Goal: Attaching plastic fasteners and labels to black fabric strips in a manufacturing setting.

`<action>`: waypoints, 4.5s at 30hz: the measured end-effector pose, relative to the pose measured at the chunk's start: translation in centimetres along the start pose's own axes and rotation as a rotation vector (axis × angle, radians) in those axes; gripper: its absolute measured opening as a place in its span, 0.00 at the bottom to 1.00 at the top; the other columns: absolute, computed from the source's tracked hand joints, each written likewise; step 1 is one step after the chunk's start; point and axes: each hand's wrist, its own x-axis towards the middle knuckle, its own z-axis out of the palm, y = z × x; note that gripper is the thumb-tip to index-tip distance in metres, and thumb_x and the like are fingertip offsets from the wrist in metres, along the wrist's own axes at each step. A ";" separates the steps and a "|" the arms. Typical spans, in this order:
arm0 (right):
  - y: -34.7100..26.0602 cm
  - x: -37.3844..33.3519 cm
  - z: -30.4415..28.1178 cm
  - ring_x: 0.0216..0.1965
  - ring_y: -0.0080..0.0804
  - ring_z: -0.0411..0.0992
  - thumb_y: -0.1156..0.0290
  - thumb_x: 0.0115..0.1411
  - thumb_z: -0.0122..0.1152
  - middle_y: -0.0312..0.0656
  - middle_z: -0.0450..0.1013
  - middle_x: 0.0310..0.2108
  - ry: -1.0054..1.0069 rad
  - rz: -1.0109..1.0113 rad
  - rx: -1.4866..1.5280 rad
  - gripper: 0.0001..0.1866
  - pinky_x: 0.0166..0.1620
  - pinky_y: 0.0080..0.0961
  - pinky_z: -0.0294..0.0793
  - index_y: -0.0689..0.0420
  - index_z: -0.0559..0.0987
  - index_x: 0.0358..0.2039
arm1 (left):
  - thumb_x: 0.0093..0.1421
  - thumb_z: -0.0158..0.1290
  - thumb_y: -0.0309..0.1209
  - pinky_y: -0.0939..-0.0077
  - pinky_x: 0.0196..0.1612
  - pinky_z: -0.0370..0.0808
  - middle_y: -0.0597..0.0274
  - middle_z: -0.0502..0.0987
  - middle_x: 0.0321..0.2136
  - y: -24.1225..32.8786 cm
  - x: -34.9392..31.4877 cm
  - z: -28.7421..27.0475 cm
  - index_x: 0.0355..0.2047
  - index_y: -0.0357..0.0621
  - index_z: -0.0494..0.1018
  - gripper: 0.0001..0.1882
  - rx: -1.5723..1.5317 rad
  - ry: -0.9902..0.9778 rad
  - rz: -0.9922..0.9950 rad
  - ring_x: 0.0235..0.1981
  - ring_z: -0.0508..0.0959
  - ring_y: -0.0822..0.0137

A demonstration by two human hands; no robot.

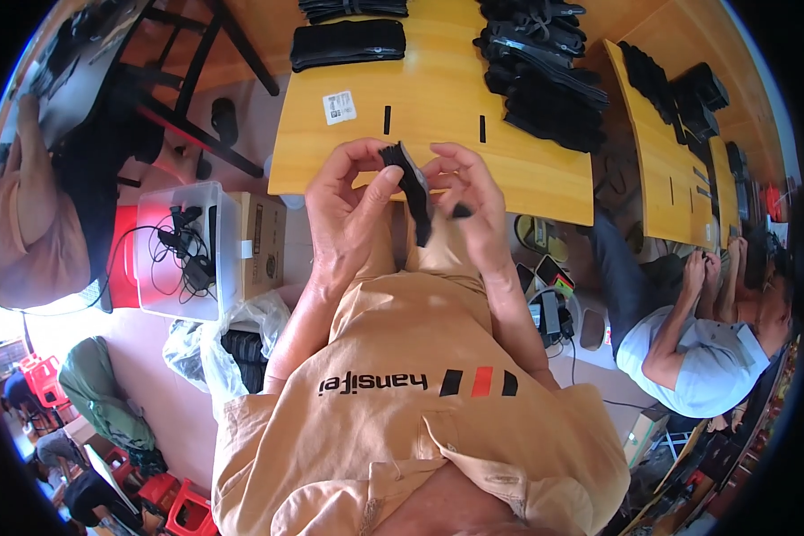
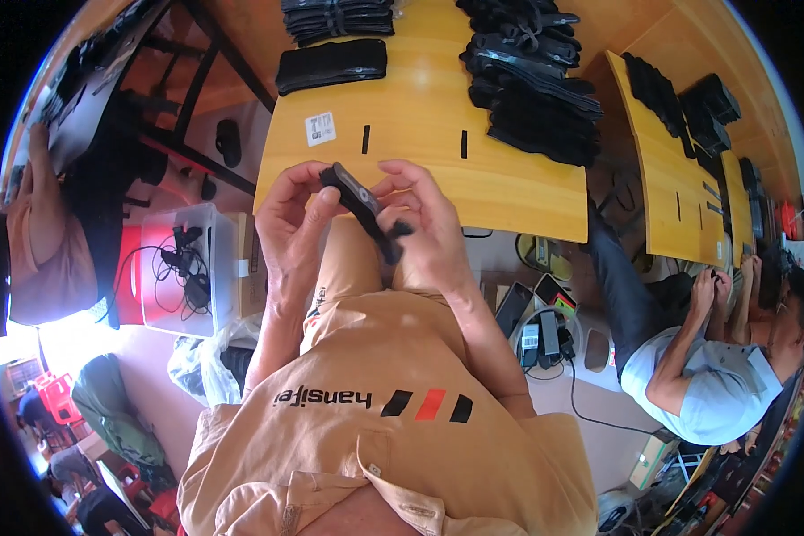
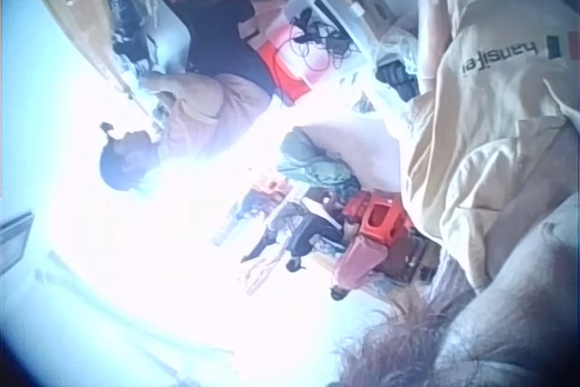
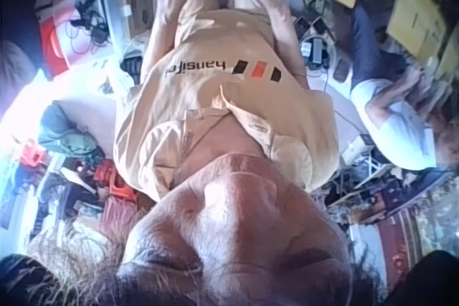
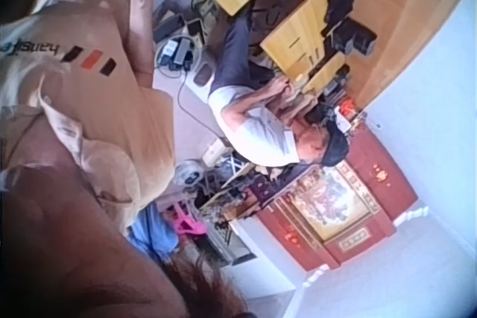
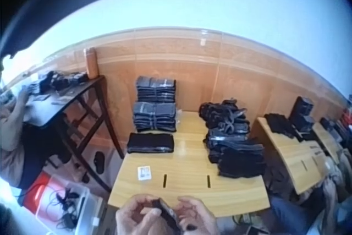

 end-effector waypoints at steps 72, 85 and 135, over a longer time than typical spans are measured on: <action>-2.5 1.5 -0.3 0.28 0.22 0.73 0.86 0.49 0.56 0.42 0.75 0.26 -0.128 0.303 -0.048 0.06 0.33 0.16 0.73 0.69 0.78 0.29 | 0.38 0.59 0.19 0.71 0.32 0.71 0.60 0.74 0.29 0.9 -1.2 -1.3 0.28 0.39 0.73 0.13 0.925 -0.144 0.583 0.31 0.73 0.59; -3.3 1.7 0.6 0.30 0.22 0.73 0.87 0.50 0.54 0.42 0.75 0.28 -0.218 0.227 -0.175 0.09 0.34 0.14 0.72 0.69 0.78 0.32 | 0.35 0.62 0.19 0.73 0.32 0.72 0.57 0.75 0.29 2.1 -1.1 -2.2 0.27 0.37 0.73 0.15 0.949 -0.180 0.597 0.31 0.75 0.59; 0.9 -0.2 3.6 0.24 0.33 0.70 0.82 0.41 0.62 0.38 0.68 0.24 -0.213 -0.666 -1.075 0.11 0.27 0.26 0.71 0.59 0.74 0.28 | 0.57 0.53 0.28 0.84 0.26 0.78 0.58 0.77 0.30 -1.7 -2.4 -5.2 0.36 0.33 0.72 0.10 -0.433 0.023 -0.522 0.26 0.78 0.73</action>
